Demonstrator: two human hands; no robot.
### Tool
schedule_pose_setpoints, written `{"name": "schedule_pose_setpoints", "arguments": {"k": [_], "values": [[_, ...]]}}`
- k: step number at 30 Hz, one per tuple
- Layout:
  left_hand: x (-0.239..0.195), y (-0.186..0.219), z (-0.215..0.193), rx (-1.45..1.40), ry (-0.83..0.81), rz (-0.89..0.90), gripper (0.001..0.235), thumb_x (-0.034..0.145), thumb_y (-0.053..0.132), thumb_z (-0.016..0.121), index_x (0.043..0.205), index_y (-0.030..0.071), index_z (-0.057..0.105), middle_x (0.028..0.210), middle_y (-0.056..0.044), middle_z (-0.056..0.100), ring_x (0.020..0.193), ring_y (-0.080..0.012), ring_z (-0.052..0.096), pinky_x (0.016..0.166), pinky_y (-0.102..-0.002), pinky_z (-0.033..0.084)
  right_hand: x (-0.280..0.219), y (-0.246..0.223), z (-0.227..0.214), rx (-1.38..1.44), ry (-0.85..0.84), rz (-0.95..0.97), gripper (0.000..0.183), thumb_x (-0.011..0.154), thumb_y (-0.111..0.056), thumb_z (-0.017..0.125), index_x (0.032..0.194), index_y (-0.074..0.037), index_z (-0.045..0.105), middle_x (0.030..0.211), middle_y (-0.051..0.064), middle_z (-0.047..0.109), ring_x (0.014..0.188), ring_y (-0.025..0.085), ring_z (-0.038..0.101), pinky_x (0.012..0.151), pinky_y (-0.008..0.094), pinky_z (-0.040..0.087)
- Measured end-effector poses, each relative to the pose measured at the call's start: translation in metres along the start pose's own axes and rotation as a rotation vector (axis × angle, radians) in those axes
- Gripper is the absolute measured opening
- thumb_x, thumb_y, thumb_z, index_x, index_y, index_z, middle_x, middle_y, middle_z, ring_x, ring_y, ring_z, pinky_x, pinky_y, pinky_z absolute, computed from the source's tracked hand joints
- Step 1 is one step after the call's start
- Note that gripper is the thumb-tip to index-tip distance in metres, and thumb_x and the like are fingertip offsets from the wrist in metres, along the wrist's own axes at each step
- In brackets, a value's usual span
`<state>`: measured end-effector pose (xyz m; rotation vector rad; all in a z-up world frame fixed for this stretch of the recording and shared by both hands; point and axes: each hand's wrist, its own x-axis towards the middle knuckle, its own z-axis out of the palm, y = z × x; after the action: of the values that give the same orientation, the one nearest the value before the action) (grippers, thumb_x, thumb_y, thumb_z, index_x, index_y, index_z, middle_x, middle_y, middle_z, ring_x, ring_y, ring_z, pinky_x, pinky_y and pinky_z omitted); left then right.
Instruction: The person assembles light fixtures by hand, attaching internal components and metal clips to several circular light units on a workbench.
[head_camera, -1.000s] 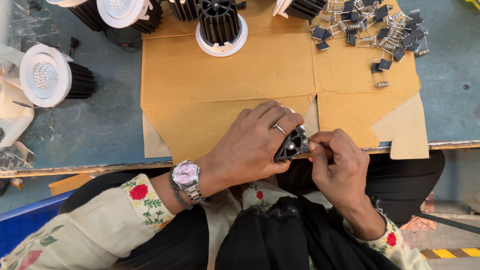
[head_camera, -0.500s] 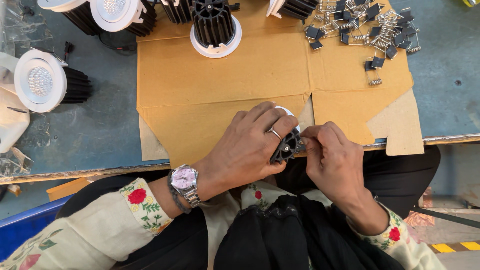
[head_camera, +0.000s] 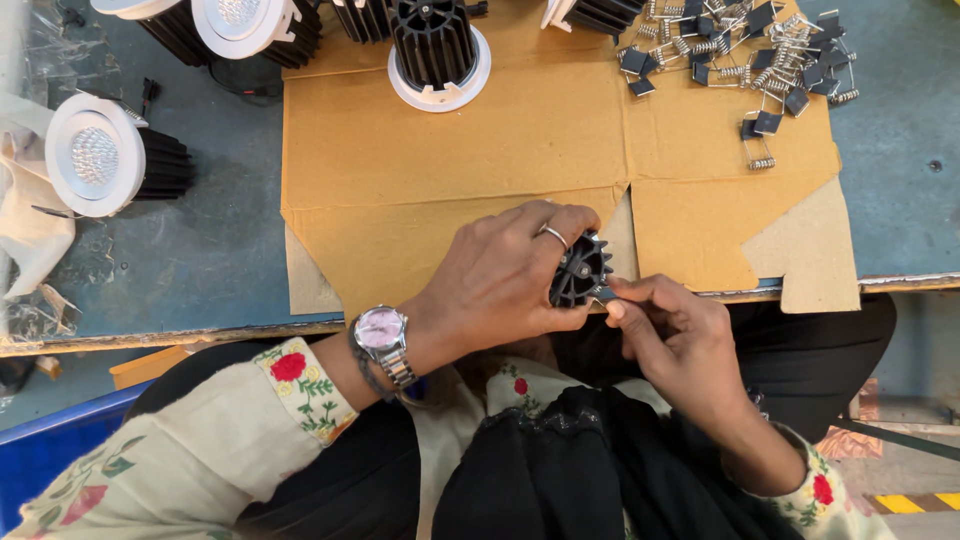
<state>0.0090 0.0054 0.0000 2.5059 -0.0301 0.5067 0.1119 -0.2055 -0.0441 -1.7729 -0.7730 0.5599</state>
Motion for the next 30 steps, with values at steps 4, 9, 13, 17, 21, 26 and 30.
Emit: {"name": "schedule_pose_setpoints", "arguments": {"k": [4, 9, 13, 17, 21, 26, 30], "values": [[0.005, 0.0, -0.001, 0.009, -0.027, -0.047, 0.067, 0.071, 0.044, 0.085, 0.123, 0.008, 0.062, 0.105, -0.011, 0.072, 0.084, -0.0302, 0.072, 0.071, -0.043, 0.056, -0.01, 0.025, 0.008, 0.214, 0.062, 0.126, 0.016, 0.098, -0.006, 0.065, 0.111, 0.001, 0.071, 0.069, 0.006, 0.066, 0.047, 0.006, 0.05, 0.042, 0.021, 0.039], [0.004, -0.002, 0.0, 0.046, 0.069, 0.091, 0.063, 0.073, 0.044, 0.086, 0.118, 0.008, 0.063, 0.107, -0.009, 0.074, 0.083, -0.0283, 0.071, 0.075, -0.042, 0.053, -0.028, 0.042, 0.041, 0.495, 0.198, 0.024, 0.017, 0.103, -0.007, 0.061, 0.116, 0.002, 0.065, 0.075, 0.008, 0.067, 0.048, 0.008, 0.055, 0.044, 0.021, 0.044], [0.005, -0.003, 0.004, 0.038, 0.097, 0.076, 0.059, 0.075, 0.043, 0.085, 0.118, 0.008, 0.065, 0.106, -0.008, 0.075, 0.082, -0.0293, 0.07, 0.078, -0.041, 0.056, -0.031, 0.046, 0.059, 0.501, 0.314, -0.052, 0.018, 0.106, -0.008, 0.059, 0.119, 0.003, 0.063, 0.078, 0.01, 0.068, 0.05, 0.009, 0.056, 0.046, 0.022, 0.045], [0.007, -0.003, 0.002, -0.048, 0.039, 0.027, 0.059, 0.077, 0.044, 0.084, 0.119, 0.007, 0.066, 0.1, -0.01, 0.074, 0.085, -0.0297, 0.073, 0.074, -0.04, 0.057, -0.031, 0.046, 0.059, 0.502, 0.294, -0.091, 0.018, 0.106, -0.007, 0.059, 0.12, 0.003, 0.063, 0.081, 0.011, 0.069, 0.051, 0.01, 0.057, 0.047, 0.022, 0.046], [0.018, -0.01, -0.004, -0.145, -0.001, 0.025, 0.059, 0.073, 0.043, 0.085, 0.115, 0.005, 0.067, 0.097, -0.012, 0.074, 0.083, -0.0303, 0.074, 0.074, -0.04, 0.057, -0.017, 0.044, 0.029, 0.45, 0.107, -0.06, 0.019, 0.104, -0.008, 0.06, 0.119, 0.003, 0.064, 0.08, 0.012, 0.07, 0.051, 0.01, 0.058, 0.047, 0.022, 0.048], [0.026, -0.013, 0.005, -0.401, 0.02, -0.063, 0.051, 0.068, 0.031, 0.086, 0.107, 0.004, 0.067, 0.089, -0.01, 0.072, 0.083, -0.0267, 0.074, 0.105, -0.041, 0.045, -0.023, 0.034, 0.027, 0.378, 0.148, 0.022, 0.02, 0.101, -0.008, 0.062, 0.117, 0.003, 0.067, 0.076, 0.012, 0.07, 0.047, 0.01, 0.058, 0.045, 0.022, 0.045], [0.019, -0.01, 0.015, -0.439, 0.139, -0.076, 0.051, 0.071, 0.026, 0.086, 0.111, 0.003, 0.067, 0.099, -0.009, 0.073, 0.088, -0.0195, 0.075, 0.085, -0.03, 0.059, -0.024, 0.034, 0.067, 0.568, 0.339, -0.081, 0.019, 0.106, -0.011, 0.061, 0.12, 0.002, 0.064, 0.08, 0.011, 0.07, 0.051, 0.01, 0.058, 0.048, 0.022, 0.046]]}}
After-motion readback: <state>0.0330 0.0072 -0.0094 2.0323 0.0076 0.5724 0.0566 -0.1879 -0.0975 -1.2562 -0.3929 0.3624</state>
